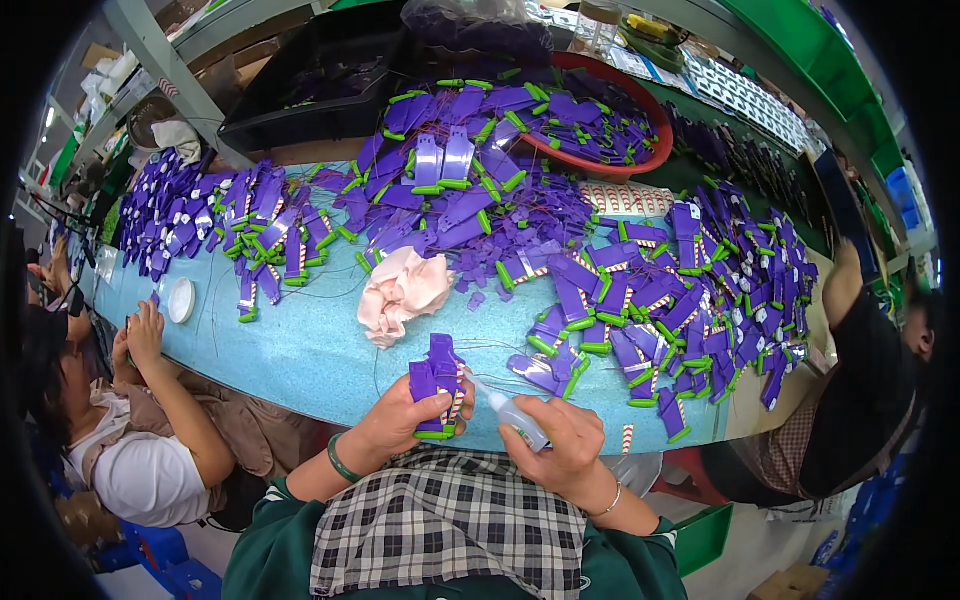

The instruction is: The person sits at a table in a workshop and assembles small purple and green plastic components. They pick up a purple part, apply a liquid from a small bottle, and attach a green piece. The person repeats this process continuously, handling the parts one by one.

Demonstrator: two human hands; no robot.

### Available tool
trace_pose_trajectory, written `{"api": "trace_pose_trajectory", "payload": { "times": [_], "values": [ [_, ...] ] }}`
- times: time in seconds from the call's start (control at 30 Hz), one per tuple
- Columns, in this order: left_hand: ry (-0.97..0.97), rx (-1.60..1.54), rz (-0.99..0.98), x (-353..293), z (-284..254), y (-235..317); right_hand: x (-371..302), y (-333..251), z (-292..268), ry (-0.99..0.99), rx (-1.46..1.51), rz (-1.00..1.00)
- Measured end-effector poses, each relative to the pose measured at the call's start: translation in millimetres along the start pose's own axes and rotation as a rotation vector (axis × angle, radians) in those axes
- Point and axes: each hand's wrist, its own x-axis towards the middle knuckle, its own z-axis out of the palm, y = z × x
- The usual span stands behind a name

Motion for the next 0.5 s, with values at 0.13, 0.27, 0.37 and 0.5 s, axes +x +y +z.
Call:
{"api": "trace_pose_trajectory", "payload": {
  "times": [0.13,0.27,0.37,0.5],
  "values": [
    [-0.011,0.004,-0.003,-1.6,-2.0,-1.1,0.8,-0.3,2.7,-0.005,0.006,-0.005],
    [-0.040,0.055,0.015,-1.9,-5.3,-2.9,0.9,-0.7,2.2,-0.026,0.000,-0.011],
    [-0.043,0.093,0.036,-2.2,-5.8,-4.3,2.3,-2.4,0.7,-0.019,-0.020,-0.023],
    [0.008,0.202,0.082,-2.2,-1.4,-5.6,-1.4,-4.4,-0.9,0.019,-0.018,0.016]
  ]
}}
